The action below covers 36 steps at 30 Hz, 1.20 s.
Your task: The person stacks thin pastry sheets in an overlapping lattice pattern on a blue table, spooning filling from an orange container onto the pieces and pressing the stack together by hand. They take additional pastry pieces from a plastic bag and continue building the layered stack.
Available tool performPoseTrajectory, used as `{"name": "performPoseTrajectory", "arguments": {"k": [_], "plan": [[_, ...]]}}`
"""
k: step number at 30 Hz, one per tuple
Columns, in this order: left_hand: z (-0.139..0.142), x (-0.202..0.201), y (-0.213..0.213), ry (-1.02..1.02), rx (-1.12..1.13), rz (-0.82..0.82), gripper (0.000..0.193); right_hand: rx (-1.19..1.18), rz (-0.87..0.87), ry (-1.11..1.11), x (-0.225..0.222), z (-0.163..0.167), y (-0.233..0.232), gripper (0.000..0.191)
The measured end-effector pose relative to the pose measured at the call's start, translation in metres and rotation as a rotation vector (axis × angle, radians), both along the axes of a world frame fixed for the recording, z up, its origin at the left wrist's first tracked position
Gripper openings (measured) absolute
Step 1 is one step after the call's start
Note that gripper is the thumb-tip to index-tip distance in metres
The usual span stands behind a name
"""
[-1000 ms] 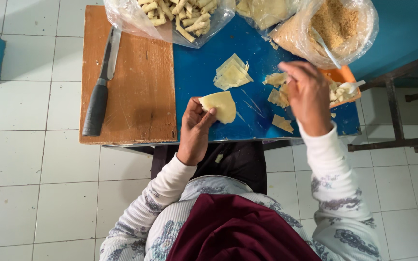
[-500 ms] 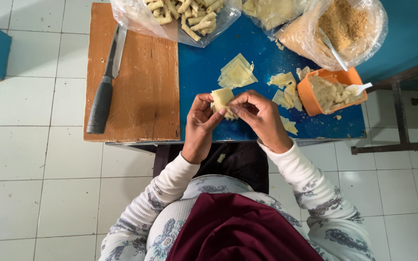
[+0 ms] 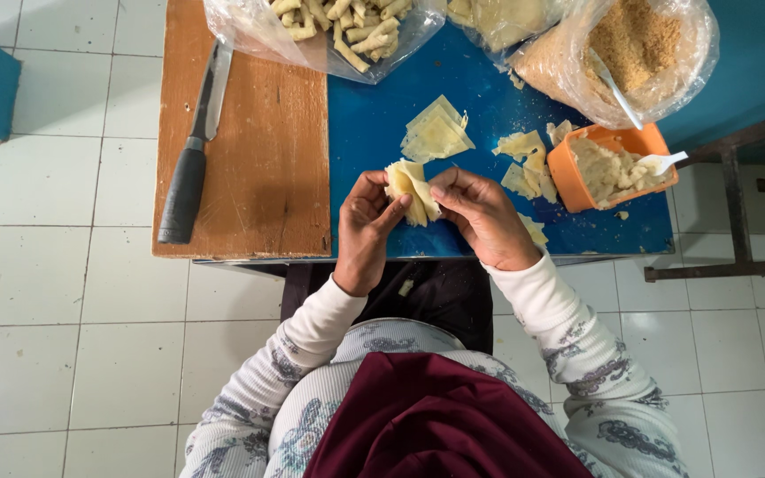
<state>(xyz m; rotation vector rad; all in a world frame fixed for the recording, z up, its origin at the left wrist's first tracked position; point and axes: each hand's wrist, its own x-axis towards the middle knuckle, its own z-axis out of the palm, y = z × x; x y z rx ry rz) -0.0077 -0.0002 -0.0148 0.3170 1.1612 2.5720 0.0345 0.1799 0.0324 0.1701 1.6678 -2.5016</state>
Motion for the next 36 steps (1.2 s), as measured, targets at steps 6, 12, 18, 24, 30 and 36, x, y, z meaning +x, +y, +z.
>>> {"name": "performPoseTrajectory", "arguments": {"k": [6,12,18,24,30,36], "plan": [[0.002,0.003,0.002,0.016,-0.049,0.011,0.028,0.115,-0.005,0.033,0.002,0.0,-0.004,0.011],[0.0,0.001,0.003,0.031,-0.031,0.02,0.025,0.269,-0.043,0.106,0.005,0.003,-0.011,0.018],[0.002,0.002,-0.001,0.066,-0.044,-0.012,0.024,0.378,-0.071,0.149,0.004,0.0,-0.013,0.018],[0.009,0.004,-0.004,0.059,-0.047,-0.041,0.026,0.321,-0.038,0.14,0.002,0.0,-0.011,0.014],[0.006,0.004,-0.003,0.064,-0.092,-0.034,0.026,0.184,-0.017,0.043,0.005,0.001,-0.009,0.012],[-0.004,0.001,0.0,0.043,-0.067,-0.01,0.017,0.087,-0.008,0.043,0.003,-0.01,-0.006,0.011]]}}
